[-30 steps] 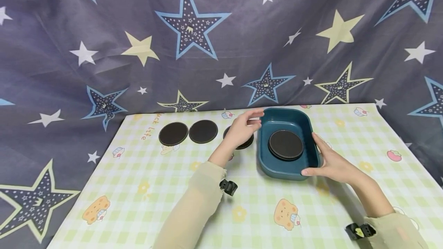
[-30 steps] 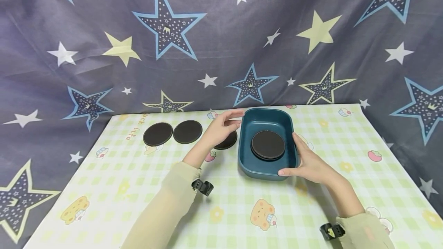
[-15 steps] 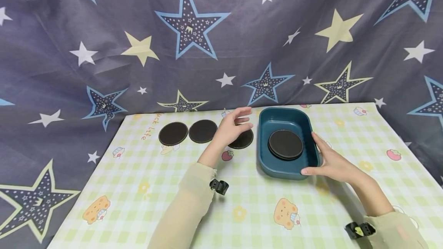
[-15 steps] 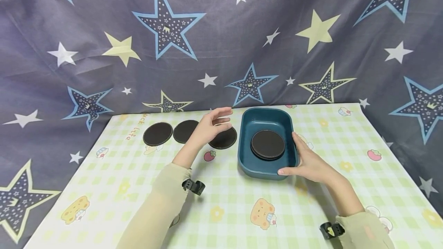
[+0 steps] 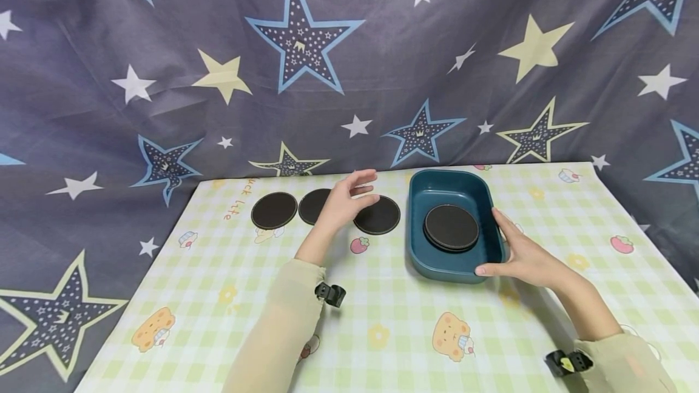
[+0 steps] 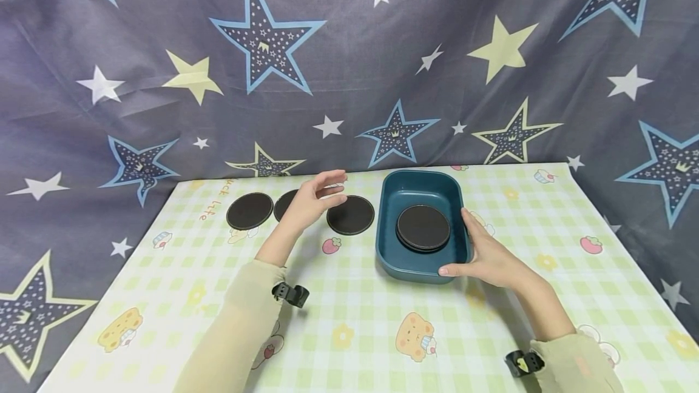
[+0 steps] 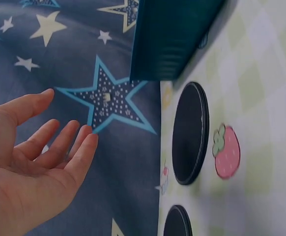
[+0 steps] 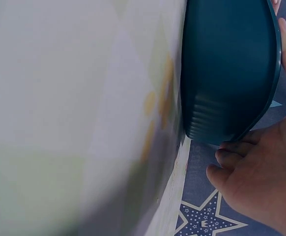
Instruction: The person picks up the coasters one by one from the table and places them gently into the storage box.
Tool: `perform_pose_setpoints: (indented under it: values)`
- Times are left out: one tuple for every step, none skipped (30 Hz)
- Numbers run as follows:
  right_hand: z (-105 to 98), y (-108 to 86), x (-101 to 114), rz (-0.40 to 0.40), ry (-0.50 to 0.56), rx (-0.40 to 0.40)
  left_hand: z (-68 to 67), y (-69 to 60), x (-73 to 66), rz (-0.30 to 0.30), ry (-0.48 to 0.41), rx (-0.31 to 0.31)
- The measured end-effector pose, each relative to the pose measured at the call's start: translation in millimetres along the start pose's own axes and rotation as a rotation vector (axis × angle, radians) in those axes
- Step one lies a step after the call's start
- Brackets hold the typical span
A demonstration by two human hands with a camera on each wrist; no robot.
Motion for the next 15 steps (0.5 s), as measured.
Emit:
perform_pose_setpoints:
  values:
    - [0, -0.1, 0, 0.001, 0.001, 0.000, -2.8, -0.6, 0.5, 0.000, 0.001, -0.005]
    - [0, -0.2, 0, 0.002, 0.001, 0.000, -5.5, -1.1, 1.2, 0.000, 0.003, -0.009]
    - [0, -0.3, 0, 0.004, 0.000, 0.000, -8.3, -1.8, 1.7, -0.001, 0.003, -0.014]
    - [0, -0.4, 0, 0.006, 0.000, 0.001, -11.1, -2.4, 2.2, -0.005, 0.006, -0.019]
    - [0, -0.4, 0, 0.007, 0.000, 0.002, -13.8, -3.2, 2.8, -0.009, 0.007, -0.023]
    - [0, -0.4, 0, 0.009, 0.000, 0.002, -16.5, -4.4, 2.8, -0.013, 0.007, -0.028]
    - [0, -0.4, 0, 0.010, -0.001, 0.002, -19.1, -5.2, 3.0, -0.017, 0.008, -0.034]
    - [0, -0.4, 0, 0.011, -0.002, 0.002, -21.7, -5.8, 3.7, -0.020, 0.005, -0.039]
    - [0, -0.4, 0, 0.011, -0.004, 0.002, -24.3, -6.9, 4.0, -0.024, 0.008, -0.044]
    - [0, -0.4, 0, 0.012, -0.005, 0.003, -26.9, -7.6, 5.1, -0.026, 0.012, -0.049]
    - [0, -0.4, -1, 0.012, -0.006, 0.003, -29.5, -8.5, 5.7, -0.029, 0.009, -0.054]
    - [0, -0.4, -1, 0.013, -0.007, 0.003, -32.3, -9.4, 6.3, -0.029, 0.012, -0.060]
    - [0, -0.4, -1, 0.013, -0.008, 0.003, -34.9, -9.8, 7.3, -0.029, 0.007, -0.066]
    - [0, -0.4, -1, 0.014, -0.008, 0.004, -37.7, -10.4, 8.2, -0.031, 0.007, -0.071]
    - [0, -0.5, -1, 0.014, -0.008, 0.004, -40.4, -11.2, 9.1, -0.030, 0.010, -0.075]
Point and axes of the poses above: each hand's wrist, its own y-axis towards the middle knuckle, its own z-axis out of the palm, x = y × z, the point moved 5 cm from there along y, towards the middle knuckle, and after that the axes turned 8 degrees about -y, right-handed, at the moved point
